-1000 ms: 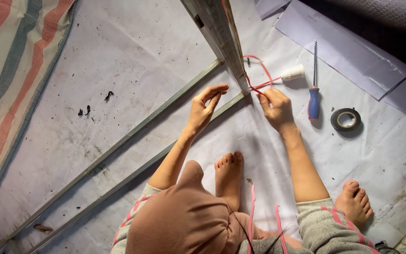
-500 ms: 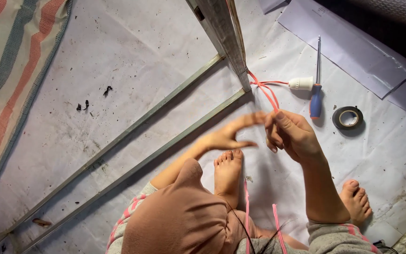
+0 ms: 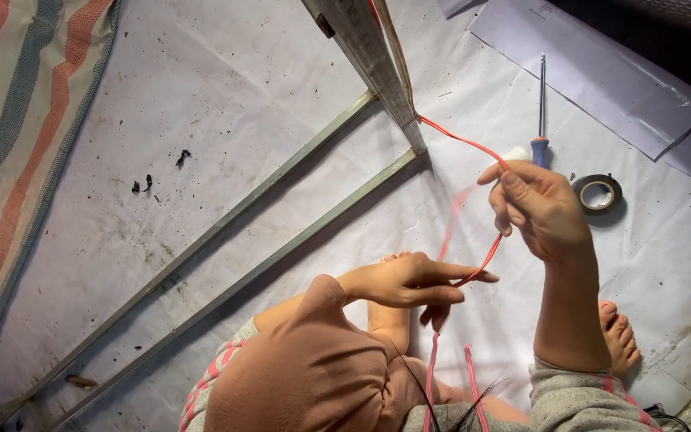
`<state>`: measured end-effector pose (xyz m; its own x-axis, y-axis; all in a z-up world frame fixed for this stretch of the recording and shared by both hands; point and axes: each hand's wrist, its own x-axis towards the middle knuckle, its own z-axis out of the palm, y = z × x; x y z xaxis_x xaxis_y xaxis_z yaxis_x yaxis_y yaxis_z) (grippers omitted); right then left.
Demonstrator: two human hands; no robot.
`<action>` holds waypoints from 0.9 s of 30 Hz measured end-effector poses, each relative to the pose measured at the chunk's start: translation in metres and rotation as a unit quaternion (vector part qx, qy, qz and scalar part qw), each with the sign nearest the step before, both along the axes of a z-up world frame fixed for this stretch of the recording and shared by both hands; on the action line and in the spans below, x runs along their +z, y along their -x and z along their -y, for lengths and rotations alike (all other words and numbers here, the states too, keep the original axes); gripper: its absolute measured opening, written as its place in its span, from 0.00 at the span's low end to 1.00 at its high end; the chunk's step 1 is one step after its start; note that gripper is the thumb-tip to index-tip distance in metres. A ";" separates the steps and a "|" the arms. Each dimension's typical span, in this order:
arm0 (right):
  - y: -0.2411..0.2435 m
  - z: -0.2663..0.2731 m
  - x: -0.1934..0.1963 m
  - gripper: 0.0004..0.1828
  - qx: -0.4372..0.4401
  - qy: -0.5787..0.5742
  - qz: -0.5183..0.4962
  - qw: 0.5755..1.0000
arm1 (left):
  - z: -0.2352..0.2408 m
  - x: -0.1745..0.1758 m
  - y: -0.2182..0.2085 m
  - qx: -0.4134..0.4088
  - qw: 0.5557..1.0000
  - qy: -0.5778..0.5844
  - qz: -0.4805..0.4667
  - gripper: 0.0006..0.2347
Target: The person uses a screwdriver to tighten a screw on a metal frame, then picks up a roll of black electrical tape. They wrap the tape around a red wire attached to the frame to secure it, then place the tape roll on the floor.
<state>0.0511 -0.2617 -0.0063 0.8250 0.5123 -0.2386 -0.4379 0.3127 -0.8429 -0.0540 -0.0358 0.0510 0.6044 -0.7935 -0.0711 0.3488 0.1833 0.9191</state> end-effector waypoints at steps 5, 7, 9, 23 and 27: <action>-0.018 -0.004 -0.006 0.12 0.002 0.014 -0.008 1.000 | -0.008 -0.006 0.005 -0.051 0.957 0.158 -0.239 0.29; -0.023 -0.013 -0.028 0.12 -0.030 0.073 0.009 0.997 | -0.006 -0.023 0.011 -0.011 0.921 0.219 -0.321 0.32; -0.028 -0.024 -0.063 0.08 -0.111 0.251 0.173 0.946 | -0.003 -0.040 0.014 -0.004 0.971 0.124 -0.205 0.24; -0.033 -0.104 -0.181 0.11 -0.186 0.328 0.370 0.849 | -0.020 -0.179 0.050 -0.082 0.934 -0.343 0.064 0.25; -0.037 -0.107 -0.177 0.11 -0.192 0.369 0.460 0.785 | -0.012 -0.201 0.056 -0.078 0.877 -0.450 0.146 0.28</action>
